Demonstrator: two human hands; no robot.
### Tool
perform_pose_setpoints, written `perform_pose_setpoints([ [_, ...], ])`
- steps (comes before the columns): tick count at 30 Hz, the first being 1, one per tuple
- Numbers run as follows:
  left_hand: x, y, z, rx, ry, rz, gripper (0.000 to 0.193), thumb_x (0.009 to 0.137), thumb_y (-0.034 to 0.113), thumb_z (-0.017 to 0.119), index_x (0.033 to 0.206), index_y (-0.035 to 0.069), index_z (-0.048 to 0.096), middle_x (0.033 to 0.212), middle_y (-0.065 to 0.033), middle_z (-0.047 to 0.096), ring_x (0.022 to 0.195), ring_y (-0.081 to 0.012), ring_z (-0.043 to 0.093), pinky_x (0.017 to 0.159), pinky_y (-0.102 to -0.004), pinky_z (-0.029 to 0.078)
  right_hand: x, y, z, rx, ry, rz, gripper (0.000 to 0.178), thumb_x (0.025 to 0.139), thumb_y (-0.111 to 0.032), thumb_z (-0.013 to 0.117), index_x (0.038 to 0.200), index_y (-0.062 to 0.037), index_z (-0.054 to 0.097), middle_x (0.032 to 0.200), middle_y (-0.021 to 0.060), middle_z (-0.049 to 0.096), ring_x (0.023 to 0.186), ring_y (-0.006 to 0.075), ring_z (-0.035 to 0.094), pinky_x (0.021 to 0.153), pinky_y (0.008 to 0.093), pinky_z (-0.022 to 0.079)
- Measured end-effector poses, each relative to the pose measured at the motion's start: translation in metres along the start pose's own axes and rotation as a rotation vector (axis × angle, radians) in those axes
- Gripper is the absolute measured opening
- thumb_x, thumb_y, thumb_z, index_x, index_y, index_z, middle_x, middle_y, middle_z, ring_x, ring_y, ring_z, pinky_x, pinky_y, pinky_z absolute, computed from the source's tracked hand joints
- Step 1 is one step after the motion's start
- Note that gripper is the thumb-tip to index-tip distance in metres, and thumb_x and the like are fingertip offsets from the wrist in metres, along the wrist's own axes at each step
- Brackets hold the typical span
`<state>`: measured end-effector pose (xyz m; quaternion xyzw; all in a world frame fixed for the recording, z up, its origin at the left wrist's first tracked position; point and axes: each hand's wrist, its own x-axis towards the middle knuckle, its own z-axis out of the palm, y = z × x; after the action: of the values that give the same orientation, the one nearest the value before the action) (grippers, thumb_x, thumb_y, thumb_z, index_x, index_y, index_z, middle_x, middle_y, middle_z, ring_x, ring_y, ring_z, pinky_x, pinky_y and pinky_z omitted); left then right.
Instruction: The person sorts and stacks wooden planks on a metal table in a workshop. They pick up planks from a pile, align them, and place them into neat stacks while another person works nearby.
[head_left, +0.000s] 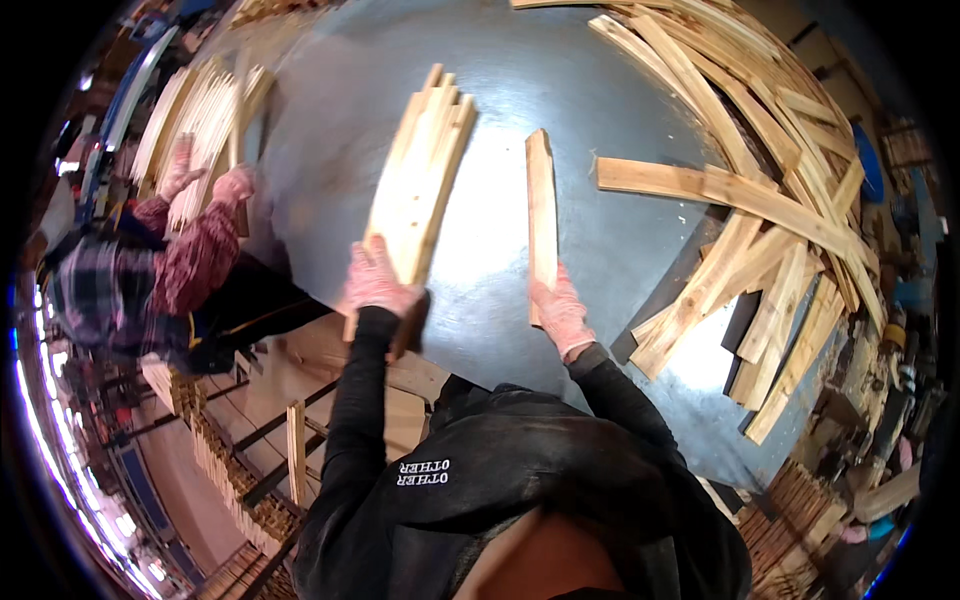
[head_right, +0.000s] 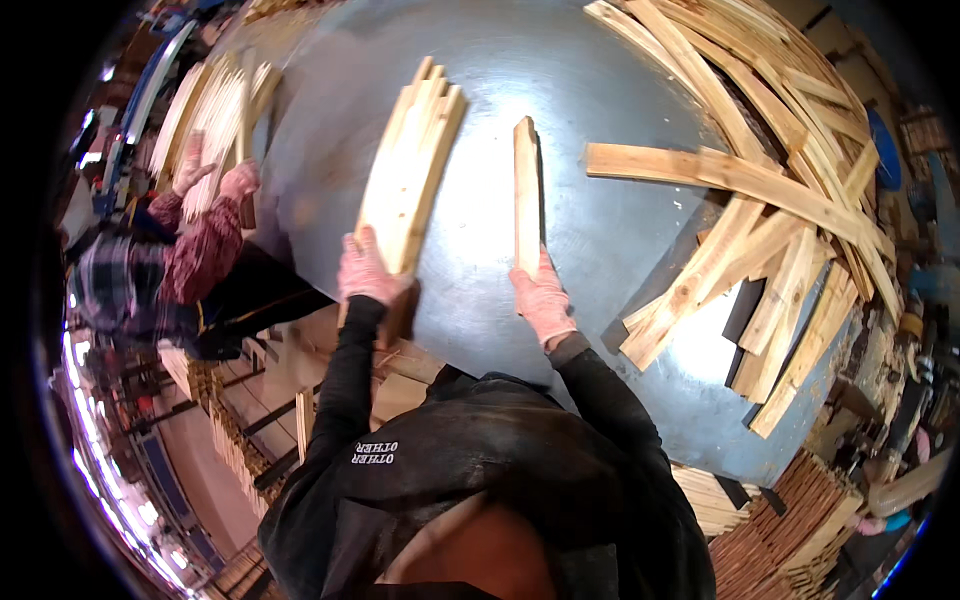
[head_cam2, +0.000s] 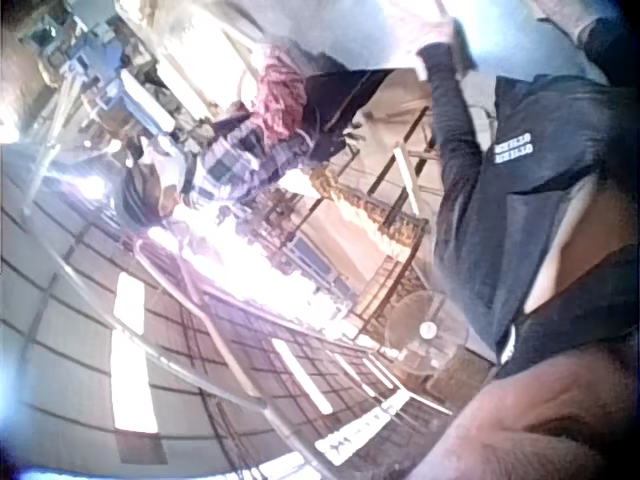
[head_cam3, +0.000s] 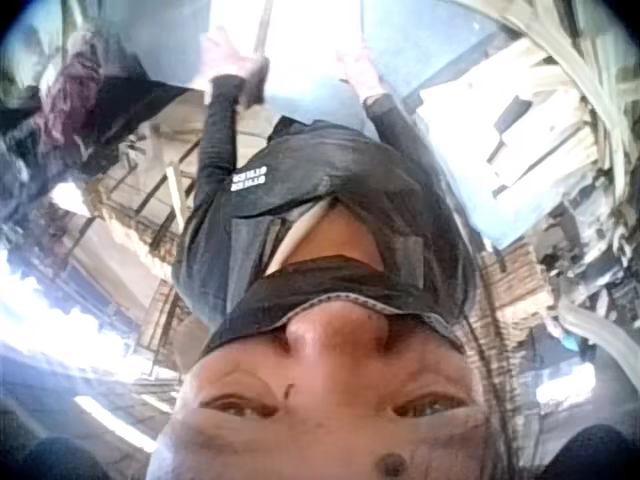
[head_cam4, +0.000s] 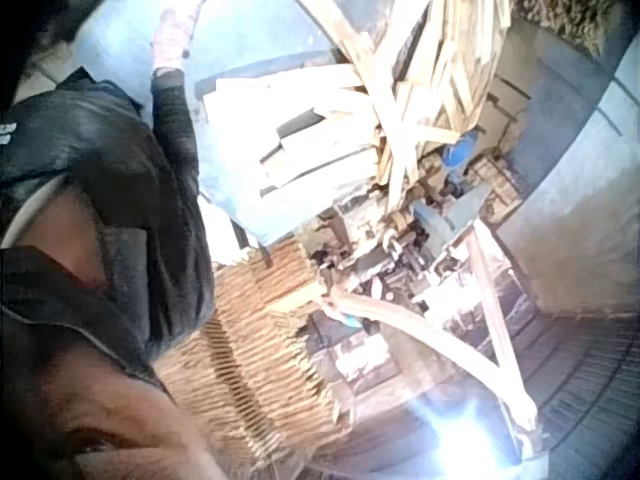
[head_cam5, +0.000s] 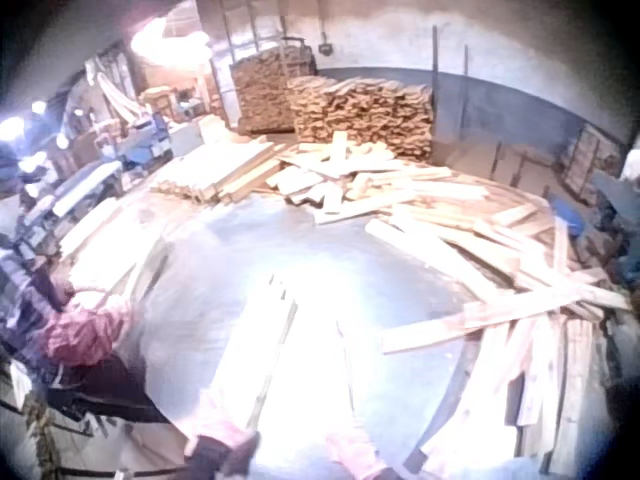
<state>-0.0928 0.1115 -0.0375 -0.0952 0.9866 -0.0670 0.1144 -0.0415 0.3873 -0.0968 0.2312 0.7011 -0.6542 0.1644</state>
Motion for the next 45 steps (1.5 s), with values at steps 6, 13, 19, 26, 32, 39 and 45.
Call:
perform_pose_setpoints([
  [6,0.041,-0.083,-0.004,-0.053,-0.130,-0.001,0.107,0.063,0.042,0.084,0.147,0.005,0.029,0.146,-0.0295,0.031,0.125,-0.0428,0.046,0.102,-0.0450,0.043,0.033,-0.012,0.027,-0.271,0.129,-0.199,0.063,0.089,-0.017,0.062,0.146,-0.0073,0.038,0.122,0.0225,0.060,0.109,0.0358,0.060,0.094,0.0399,0.048],
  [13,0.006,0.022,0.013,-1.243,0.135,0.245,0.097,0.080,0.022,0.078,0.152,-0.005,0.018,0.151,-0.0288,0.033,0.144,-0.0382,0.027,0.117,-0.0418,0.027,0.043,-0.011,0.064,-0.258,0.161,-0.384,0.060,0.090,-0.017,0.063,0.143,-0.0016,0.039,0.110,0.0206,0.061,0.092,0.0338,0.062,0.082,0.0417,0.051],
  [19,0.021,0.064,0.063,-1.162,-0.432,-0.072,0.037,0.082,0.018,0.066,0.113,0.003,0.055,0.081,-0.0095,0.062,0.070,-0.0189,0.059,0.068,-0.0374,0.052,0.028,-0.023,-0.012,-0.779,-0.552,-1.005,0.053,0.095,-0.031,0.053,0.141,-0.0055,0.044,0.125,0.0205,0.059,0.116,0.0376,0.057,0.093,0.0428,0.049],
  [26,0.009,0.016,0.030,-0.267,-0.149,-0.042,0.035,0.086,0.036,0.066,0.104,0.007,0.060,0.100,-0.0222,0.066,0.097,-0.0421,0.063,0.079,-0.0526,0.050,0.138,-0.122,-0.253,-1.769,0.415,-0.717,0.067,0.082,-0.016,0.059,0.145,-0.0096,0.038,0.136,0.0146,0.052,0.126,0.0307,0.049,0.103,0.0443,0.039],
  [32,-0.016,0.066,-0.007,-0.413,0.525,0.313,0.067,0.081,0.028,0.077,0.135,0.002,0.049,0.133,-0.0248,0.051,0.115,-0.0442,0.055,0.093,-0.0489,0.050,0.171,-0.109,-0.246,-1.681,0.062,-0.505,0.056,0.081,-0.004,0.056,0.136,-0.0125,0.047,0.113,0.0134,0.067,0.096,0.0305,0.066,0.088,0.0430,0.045],
  [39,-0.029,0.217,0.007,-0.145,-0.132,0.749,0.113,0.071,0.047,0.078,0.153,0.000,0.017,0.139,-0.0315,0.044,0.126,-0.0452,0.048,0.107,-0.0484,0.039,0.068,-0.118,-0.173,-1.558,-0.258,-1.105,0.044,0.074,-0.016,0.069,0.117,-0.0106,0.062,0.102,0.0118,0.065,0.106,0.0297,0.062,0.100,0.0459,0.042],
  [45,-0.055,0.204,0.045,-0.929,-0.758,0.568,0.073,0.080,0.009,0.057,0.148,0.003,0.032,0.101,-0.0182,0.060,0.090,-0.0305,0.062,0.081,-0.0424,0.052,0.064,-0.128,-0.378,-1.564,0.174,-0.503,0.101,0.045,-0.028,0.087,0.137,-0.0084,0.050,0.137,0.0150,0.054,0.135,0.0339,0.043,0.117,0.0453,0.027],
])
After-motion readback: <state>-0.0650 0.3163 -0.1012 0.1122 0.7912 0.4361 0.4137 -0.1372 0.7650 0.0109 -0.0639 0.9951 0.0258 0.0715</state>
